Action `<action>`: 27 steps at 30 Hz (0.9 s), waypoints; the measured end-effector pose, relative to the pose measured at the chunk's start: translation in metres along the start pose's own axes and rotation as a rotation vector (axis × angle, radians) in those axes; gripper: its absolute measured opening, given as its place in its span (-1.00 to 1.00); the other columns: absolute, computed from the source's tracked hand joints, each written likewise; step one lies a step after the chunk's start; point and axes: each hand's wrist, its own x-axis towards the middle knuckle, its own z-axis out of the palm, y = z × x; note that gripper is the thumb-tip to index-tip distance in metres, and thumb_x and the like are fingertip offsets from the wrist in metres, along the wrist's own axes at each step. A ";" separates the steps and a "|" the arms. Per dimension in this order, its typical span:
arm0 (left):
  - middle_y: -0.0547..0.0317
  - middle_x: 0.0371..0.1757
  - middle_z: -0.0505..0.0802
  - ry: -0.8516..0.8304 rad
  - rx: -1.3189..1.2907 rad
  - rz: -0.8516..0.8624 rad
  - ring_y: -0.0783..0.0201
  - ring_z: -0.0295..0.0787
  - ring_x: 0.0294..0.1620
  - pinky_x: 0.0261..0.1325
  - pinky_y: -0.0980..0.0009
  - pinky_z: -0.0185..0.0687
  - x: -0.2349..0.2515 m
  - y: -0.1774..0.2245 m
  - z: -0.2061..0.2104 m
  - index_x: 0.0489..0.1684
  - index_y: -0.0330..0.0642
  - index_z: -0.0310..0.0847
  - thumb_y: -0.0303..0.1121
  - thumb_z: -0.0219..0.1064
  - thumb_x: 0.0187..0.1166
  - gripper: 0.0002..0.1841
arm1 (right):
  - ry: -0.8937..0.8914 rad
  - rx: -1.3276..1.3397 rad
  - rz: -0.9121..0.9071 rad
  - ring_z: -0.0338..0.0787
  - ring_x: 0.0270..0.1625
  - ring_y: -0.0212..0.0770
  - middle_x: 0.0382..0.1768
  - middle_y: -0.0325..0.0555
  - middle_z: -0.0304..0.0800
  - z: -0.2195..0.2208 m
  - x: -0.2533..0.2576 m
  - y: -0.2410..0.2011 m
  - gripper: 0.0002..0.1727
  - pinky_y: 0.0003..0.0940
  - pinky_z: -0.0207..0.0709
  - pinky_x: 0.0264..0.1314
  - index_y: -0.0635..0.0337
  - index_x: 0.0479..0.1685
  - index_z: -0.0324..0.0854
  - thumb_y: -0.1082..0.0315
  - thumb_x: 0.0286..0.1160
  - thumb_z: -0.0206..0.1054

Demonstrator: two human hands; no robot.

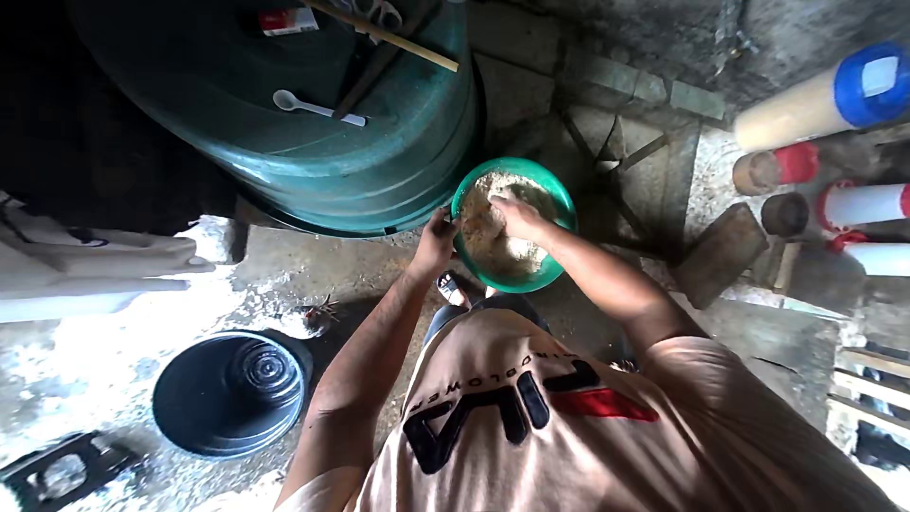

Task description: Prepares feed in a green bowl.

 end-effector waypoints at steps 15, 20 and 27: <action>-0.12 0.25 0.74 -0.050 0.068 0.031 -0.01 0.81 0.06 -0.14 -0.04 0.83 -0.004 0.006 0.001 0.73 0.05 0.31 -0.25 0.13 0.85 -0.52 | 0.210 0.656 0.260 0.74 0.34 0.05 0.27 0.17 0.76 -0.039 0.013 0.018 -0.47 0.14 0.54 0.46 0.24 0.39 0.62 -0.01 0.78 0.14; -0.10 0.21 0.77 -0.053 0.023 0.026 -0.01 0.84 0.02 -0.18 -0.04 0.84 -0.009 0.020 0.007 0.71 0.02 0.32 -0.26 0.10 0.86 -0.55 | 0.093 0.252 -0.083 0.71 0.34 0.14 0.19 0.20 0.74 -0.011 0.001 -0.053 -0.73 0.17 0.53 0.44 0.30 0.08 0.74 0.32 0.58 0.31; -0.11 0.17 0.76 0.002 0.028 0.039 -0.03 0.83 -0.03 -0.24 -0.06 0.81 -0.003 0.006 -0.007 0.66 0.04 0.38 -0.27 0.12 0.85 -0.58 | 0.002 -0.015 -0.340 0.29 0.79 0.12 0.35 0.04 0.78 -0.002 -0.043 -0.014 -0.80 0.26 -0.23 0.91 0.16 -0.10 0.88 0.30 0.47 0.40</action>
